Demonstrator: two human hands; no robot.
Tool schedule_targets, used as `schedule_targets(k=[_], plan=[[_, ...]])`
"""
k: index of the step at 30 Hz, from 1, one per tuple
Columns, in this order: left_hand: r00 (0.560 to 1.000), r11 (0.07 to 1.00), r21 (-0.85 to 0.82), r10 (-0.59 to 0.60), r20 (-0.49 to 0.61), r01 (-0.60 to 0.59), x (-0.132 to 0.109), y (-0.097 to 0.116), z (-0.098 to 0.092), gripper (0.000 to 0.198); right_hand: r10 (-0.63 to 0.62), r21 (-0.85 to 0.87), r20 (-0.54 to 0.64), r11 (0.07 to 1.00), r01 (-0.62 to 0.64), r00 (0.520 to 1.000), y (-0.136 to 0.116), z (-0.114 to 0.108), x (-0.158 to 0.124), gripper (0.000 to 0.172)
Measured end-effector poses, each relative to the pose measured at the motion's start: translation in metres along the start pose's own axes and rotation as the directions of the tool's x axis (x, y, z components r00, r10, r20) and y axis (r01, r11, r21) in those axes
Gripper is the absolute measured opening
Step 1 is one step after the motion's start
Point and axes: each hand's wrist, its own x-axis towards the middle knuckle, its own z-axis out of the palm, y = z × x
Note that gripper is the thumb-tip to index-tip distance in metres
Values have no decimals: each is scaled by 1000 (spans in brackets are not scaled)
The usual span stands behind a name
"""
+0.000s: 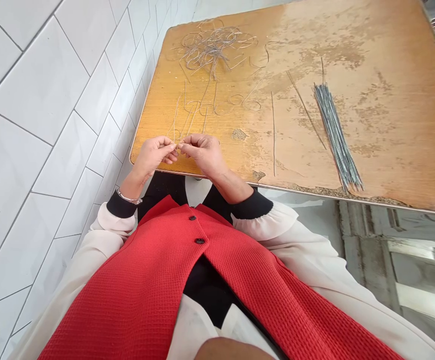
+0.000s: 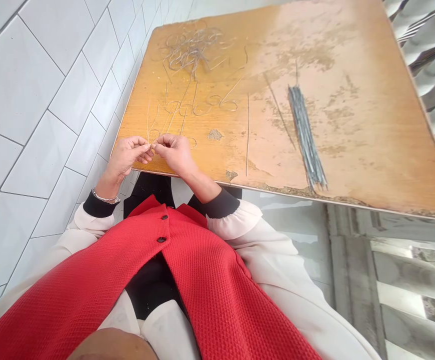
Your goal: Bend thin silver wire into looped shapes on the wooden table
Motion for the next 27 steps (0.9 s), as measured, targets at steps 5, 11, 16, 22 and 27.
schedule_targets(k=[5,11,16,22,27], plan=[[1000,1000,-12,-10,-4,10,0,-2,0,22,-42,-127,-28,991,38,999,-1,1,1,16],[1000,999,-30,22,-17,-23,2,-7,0,23,-8,-137,-13,991,6,1000,1,2,6,15],[998,998,-59,34,-47,-37,2,-7,-1,22,70,117,-5,991,-69,998,3,-3,0,26],[997,996,-85,26,-71,-32,4,-8,-1,20,96,232,23,968,-99,995,11,-8,-5,36],[999,970,-242,-1,-53,-12,1,-4,4,18,104,253,-37,963,-92,994,10,-2,0,25]])
